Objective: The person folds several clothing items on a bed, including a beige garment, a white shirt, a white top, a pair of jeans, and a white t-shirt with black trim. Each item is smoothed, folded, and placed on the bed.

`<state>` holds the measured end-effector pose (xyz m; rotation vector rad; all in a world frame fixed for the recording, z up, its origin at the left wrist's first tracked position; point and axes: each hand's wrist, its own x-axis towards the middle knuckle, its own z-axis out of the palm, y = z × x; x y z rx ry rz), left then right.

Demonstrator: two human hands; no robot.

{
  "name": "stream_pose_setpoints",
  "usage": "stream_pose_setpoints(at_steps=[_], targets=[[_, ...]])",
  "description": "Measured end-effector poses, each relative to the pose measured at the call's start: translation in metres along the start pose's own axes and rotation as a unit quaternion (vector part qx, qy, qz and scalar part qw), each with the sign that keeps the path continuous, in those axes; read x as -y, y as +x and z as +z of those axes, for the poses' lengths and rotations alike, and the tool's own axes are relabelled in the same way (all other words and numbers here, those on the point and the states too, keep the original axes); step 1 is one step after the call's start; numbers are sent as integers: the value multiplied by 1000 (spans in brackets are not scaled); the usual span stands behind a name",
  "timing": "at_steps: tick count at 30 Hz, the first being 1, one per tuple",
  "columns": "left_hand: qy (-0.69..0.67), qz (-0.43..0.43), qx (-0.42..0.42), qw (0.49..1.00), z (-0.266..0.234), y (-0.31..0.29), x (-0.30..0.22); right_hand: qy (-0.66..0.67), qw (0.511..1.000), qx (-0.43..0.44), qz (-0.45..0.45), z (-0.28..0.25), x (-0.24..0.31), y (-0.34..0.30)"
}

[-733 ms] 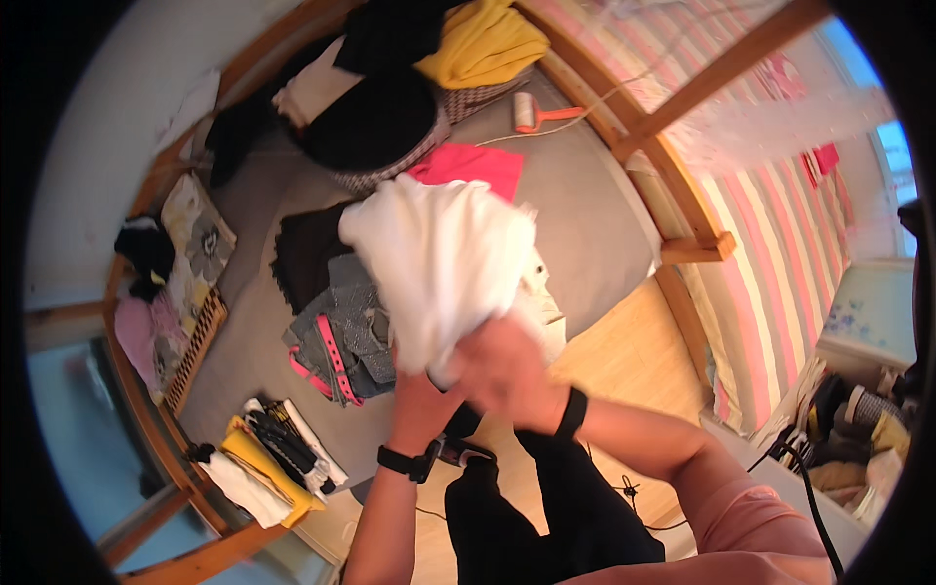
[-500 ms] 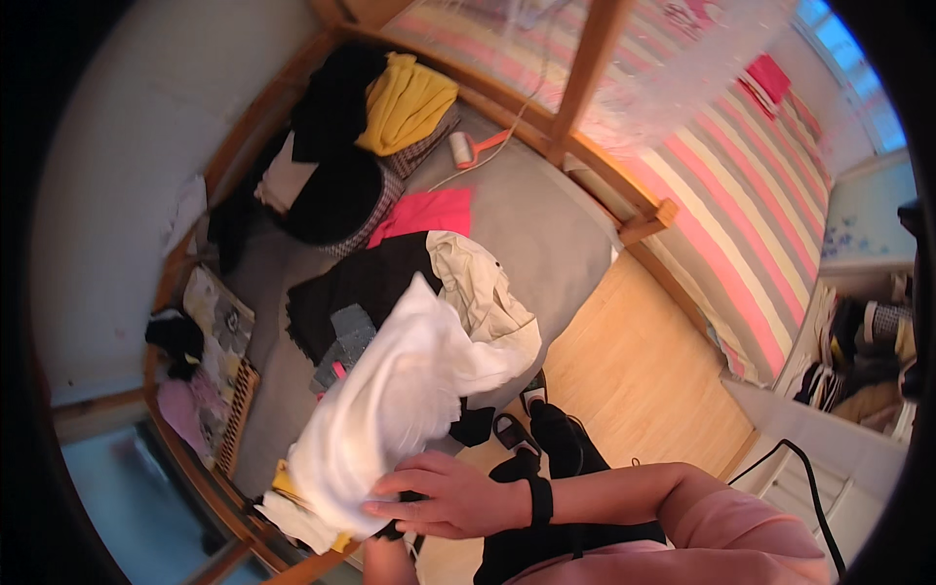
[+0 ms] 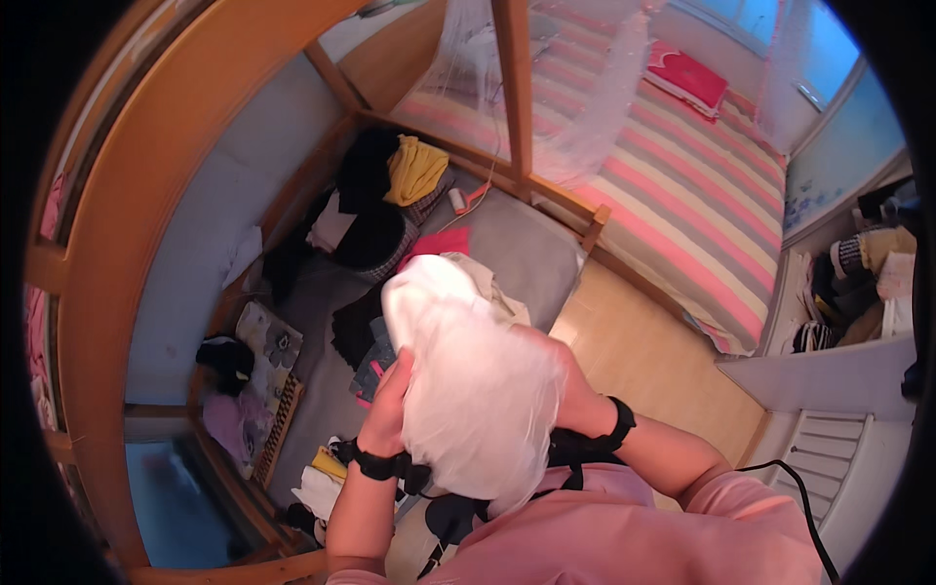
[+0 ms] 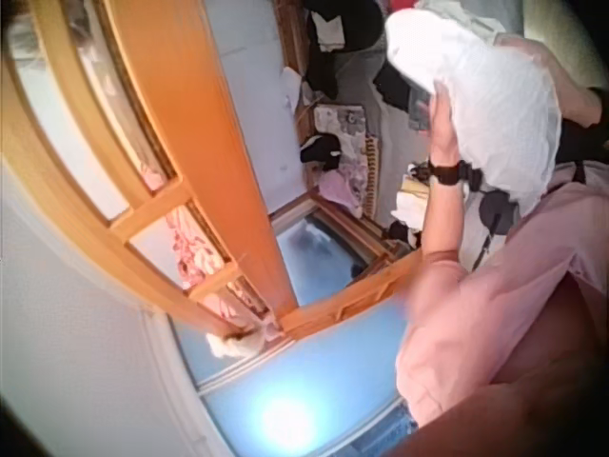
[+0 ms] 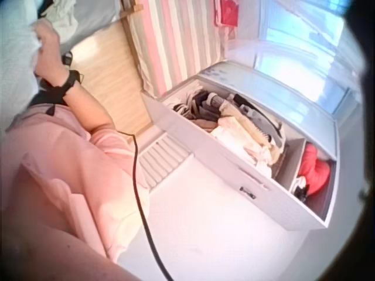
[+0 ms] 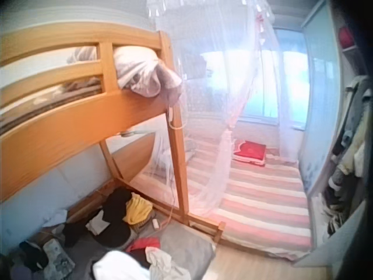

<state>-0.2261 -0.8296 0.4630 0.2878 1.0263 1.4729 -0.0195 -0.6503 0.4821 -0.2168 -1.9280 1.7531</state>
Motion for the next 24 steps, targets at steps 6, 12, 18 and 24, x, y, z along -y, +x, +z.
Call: stream_pose_setpoints(at_steps=[6, 12, 18, 24], targets=[[92, 72, 151, 982, 124, 46, -5, 78, 985, -135, 68, -72, 63, -22], [141, 196, 85, 967, 236, 125, -3, -122, 972, -199, 8, -215, 107, -57], [607, 384, 75, 692, 340, 201, -19, -237, 886, -392, -77, -399, 148, -141], [623, 415, 73, 659, 436, 285, -26, -181, 910, -374, -17, -544, 229, -176]])
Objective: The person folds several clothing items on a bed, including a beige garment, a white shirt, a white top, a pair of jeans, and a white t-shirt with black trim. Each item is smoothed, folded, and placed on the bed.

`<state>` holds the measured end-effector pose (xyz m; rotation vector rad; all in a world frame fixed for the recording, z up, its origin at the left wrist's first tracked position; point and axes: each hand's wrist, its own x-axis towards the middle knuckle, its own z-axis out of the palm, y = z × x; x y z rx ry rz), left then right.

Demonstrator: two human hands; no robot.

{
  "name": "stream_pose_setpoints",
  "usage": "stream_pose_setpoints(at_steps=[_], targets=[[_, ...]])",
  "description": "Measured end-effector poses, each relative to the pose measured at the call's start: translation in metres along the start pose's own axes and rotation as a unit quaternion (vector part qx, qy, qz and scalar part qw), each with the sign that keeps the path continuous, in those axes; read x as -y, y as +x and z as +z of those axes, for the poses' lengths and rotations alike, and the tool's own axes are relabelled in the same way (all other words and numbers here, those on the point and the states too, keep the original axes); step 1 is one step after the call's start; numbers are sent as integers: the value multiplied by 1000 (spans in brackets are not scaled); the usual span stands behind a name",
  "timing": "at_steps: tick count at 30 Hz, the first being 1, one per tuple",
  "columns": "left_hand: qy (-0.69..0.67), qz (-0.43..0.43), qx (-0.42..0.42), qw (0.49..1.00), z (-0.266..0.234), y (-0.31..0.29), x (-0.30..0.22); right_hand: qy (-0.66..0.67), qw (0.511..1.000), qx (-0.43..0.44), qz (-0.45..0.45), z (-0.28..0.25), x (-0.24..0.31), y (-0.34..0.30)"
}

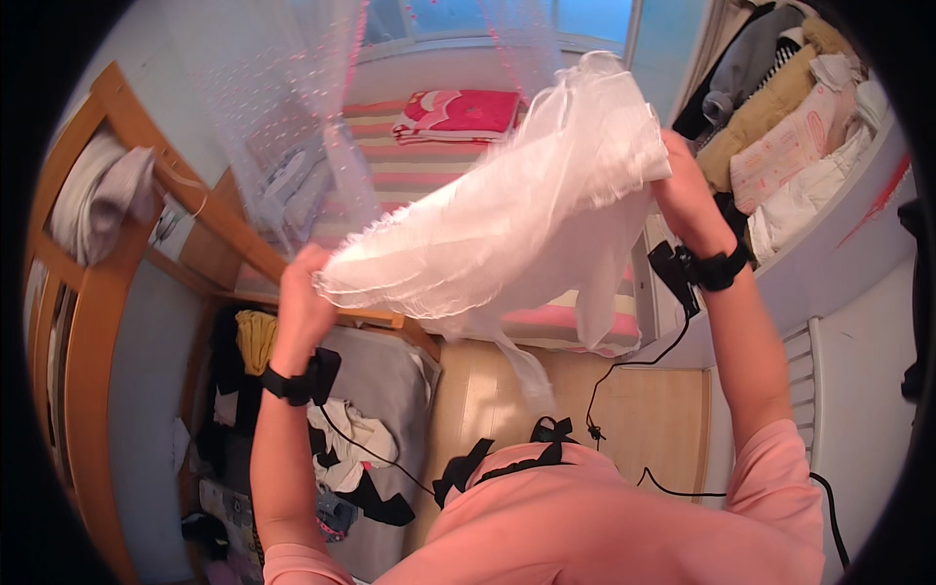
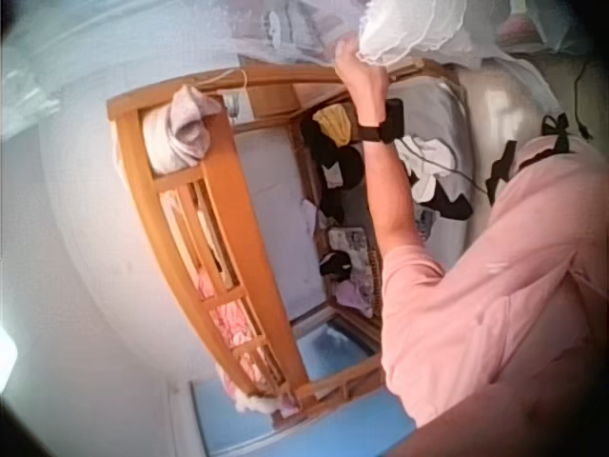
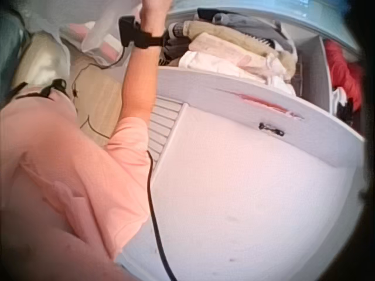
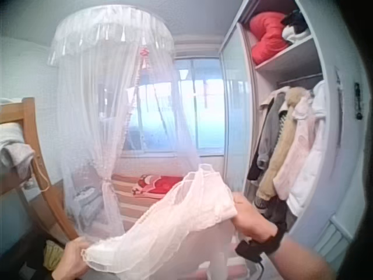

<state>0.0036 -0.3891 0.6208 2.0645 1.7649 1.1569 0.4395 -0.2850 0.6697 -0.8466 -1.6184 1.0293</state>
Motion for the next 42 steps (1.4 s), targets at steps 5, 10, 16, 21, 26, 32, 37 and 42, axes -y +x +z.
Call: stream_pose_setpoints(at_steps=[5, 10, 16, 21, 26, 32, 37, 42], targets=[[-252, -13, 28, 967, 15, 95, -17, 32, 999, -40, -16, -60, 11, 43], [-399, -86, 42, 912, 51, 186, -8, 10, 1000, -14, 21, -89, -17, 85], [-654, -178, 277, 681, 113, 298, 57, -67, 990, -32, 119, -95, -60, 144], [-341, 131, 322, 873, 183, 353, 104, 38, 966, -186, 177, -57, -87, 188], [-44, 131, 183, 973, 279, 357, 126, 26, 962, -215, 168, -36, -96, 228], [-151, 38, 97, 983, 295, 407, 189, 67, 973, -211, 63, -71, -76, 234], [-440, -120, 168, 874, 226, 439, 176, -77, 976, -179, 100, -137, -75, 250], [-339, 72, 359, 867, 130, 440, 101, 39, 980, -154, 118, -184, -105, 251]])
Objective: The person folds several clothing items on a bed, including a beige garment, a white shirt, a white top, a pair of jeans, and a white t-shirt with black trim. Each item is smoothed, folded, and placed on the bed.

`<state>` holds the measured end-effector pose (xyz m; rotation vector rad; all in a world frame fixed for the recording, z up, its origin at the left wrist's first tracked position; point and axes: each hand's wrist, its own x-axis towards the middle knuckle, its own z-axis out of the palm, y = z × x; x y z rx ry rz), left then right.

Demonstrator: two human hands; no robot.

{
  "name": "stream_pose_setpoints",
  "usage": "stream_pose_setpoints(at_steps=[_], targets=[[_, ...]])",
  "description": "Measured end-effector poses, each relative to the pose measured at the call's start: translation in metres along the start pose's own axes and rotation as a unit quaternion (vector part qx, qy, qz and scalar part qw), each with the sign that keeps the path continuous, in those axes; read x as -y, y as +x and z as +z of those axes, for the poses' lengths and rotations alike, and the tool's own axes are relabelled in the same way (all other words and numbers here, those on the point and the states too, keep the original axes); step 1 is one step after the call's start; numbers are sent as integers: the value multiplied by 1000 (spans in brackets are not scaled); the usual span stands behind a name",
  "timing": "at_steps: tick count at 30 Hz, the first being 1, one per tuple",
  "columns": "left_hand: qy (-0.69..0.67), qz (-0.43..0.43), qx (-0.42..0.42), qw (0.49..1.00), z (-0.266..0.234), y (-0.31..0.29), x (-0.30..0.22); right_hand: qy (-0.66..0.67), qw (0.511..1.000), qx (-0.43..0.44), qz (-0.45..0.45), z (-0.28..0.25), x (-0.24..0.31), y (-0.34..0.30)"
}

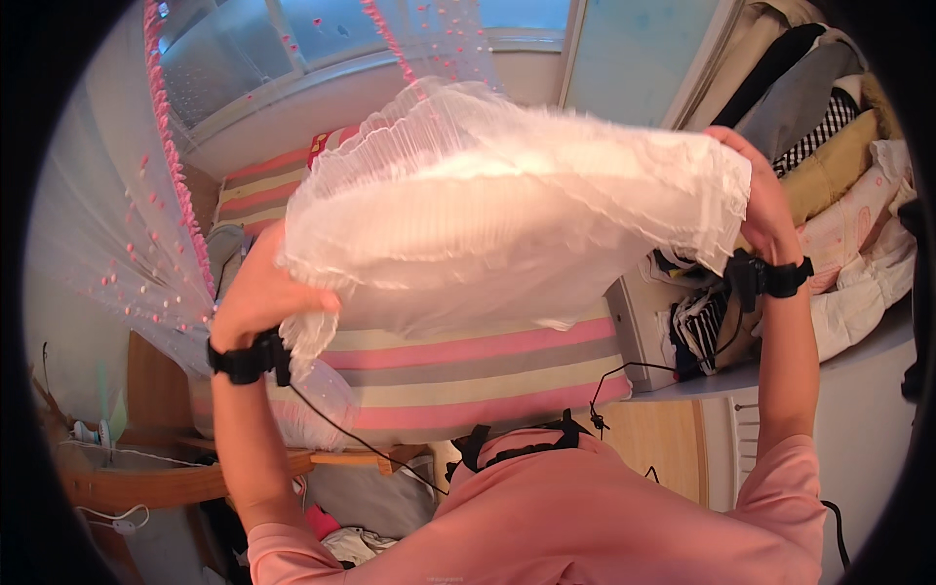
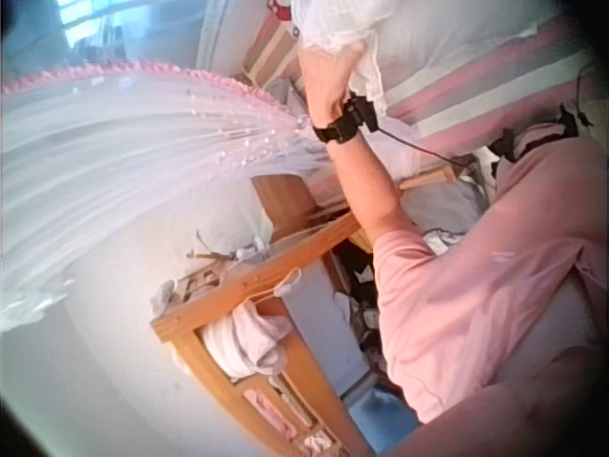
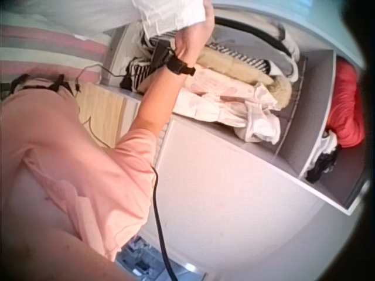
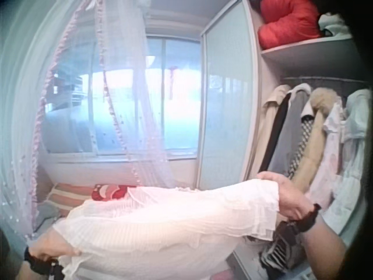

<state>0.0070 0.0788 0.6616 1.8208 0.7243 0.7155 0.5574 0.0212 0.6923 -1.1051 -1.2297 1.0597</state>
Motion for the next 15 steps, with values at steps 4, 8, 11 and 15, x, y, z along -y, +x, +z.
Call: stream_pose_setpoints(at_steps=[4, 8, 11, 15], targets=[[253, -163, 1, 954, 28, -8, -40, 130, 978, 161, -1, -30, -31, -4], [244, -138, 50, 959, 42, -24, -51, 40, 997, 53, 35, -65, -67, -35], [218, -162, 86, 958, 55, -42, -60, 33, 992, 98, 69, -88, -86, -48], [167, -215, 99, 957, 67, -66, -52, -1, 974, 186, 129, -101, -104, -47]])
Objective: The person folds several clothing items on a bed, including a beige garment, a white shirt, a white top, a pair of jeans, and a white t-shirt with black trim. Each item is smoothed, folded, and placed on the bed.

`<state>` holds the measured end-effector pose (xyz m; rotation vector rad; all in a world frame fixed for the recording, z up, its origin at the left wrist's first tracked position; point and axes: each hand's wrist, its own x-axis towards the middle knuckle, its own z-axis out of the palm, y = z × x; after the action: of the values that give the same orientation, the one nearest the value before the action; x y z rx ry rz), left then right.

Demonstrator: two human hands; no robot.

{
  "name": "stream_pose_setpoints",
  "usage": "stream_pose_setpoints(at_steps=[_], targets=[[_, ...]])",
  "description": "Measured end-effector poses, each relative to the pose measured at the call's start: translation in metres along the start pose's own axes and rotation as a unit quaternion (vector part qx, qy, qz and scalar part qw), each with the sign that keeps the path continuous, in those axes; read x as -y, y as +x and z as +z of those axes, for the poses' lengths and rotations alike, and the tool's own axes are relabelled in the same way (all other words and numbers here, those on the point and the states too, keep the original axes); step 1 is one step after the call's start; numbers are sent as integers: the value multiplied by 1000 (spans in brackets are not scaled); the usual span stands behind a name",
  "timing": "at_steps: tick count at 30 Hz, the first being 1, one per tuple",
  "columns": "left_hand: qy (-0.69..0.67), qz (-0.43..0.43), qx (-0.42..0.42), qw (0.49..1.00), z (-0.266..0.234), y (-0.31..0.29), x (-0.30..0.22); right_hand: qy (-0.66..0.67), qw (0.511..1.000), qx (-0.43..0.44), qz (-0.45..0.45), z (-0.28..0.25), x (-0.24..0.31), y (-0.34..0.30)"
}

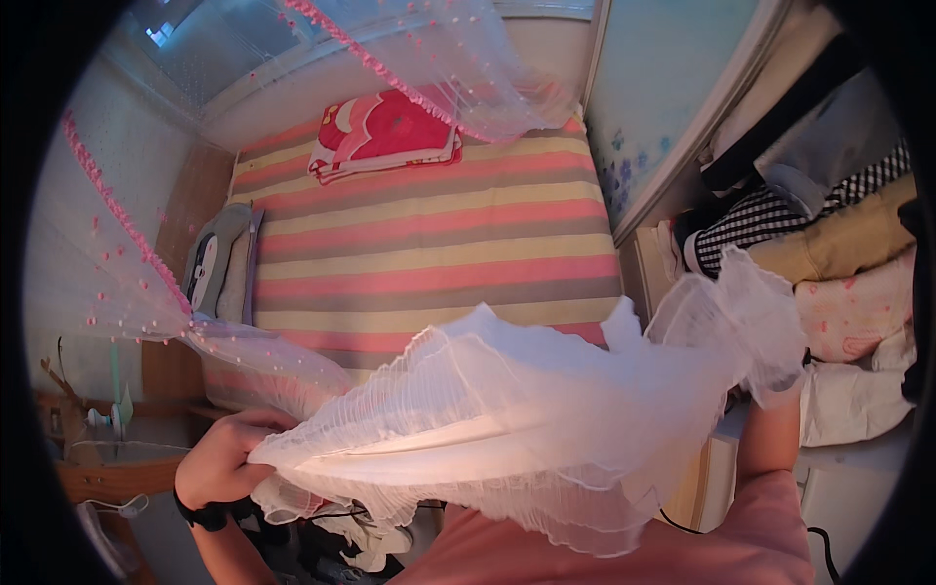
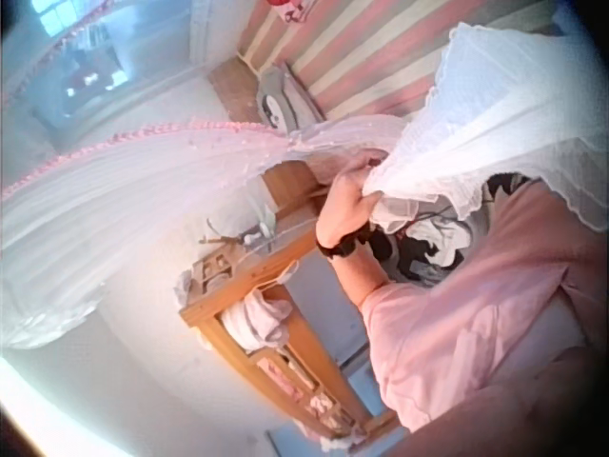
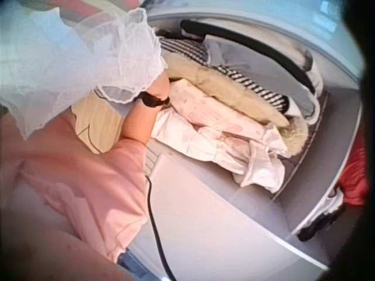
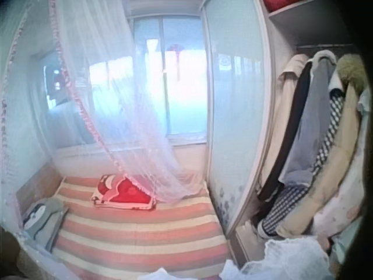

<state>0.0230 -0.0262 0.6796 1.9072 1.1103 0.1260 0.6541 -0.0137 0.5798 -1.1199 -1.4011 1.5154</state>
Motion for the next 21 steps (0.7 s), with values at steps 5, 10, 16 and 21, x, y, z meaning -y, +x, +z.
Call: stream_pose_setpoints(at_steps=[5, 10, 16, 21], targets=[[24, -181, -10, 983, -10, 57, 105, -194, 978, 51, 59, -1, -52, 85], [-158, -182, -246, 939, -32, 190, 204, -435, 897, -65, 47, 5, -97, 202], [-194, 55, -417, 887, -87, 258, 180, -40, 953, -295, 56, 13, -37, 238], [-84, 114, -450, 882, -106, 219, 148, 26, 961, -258, -99, 6, -39, 209]])
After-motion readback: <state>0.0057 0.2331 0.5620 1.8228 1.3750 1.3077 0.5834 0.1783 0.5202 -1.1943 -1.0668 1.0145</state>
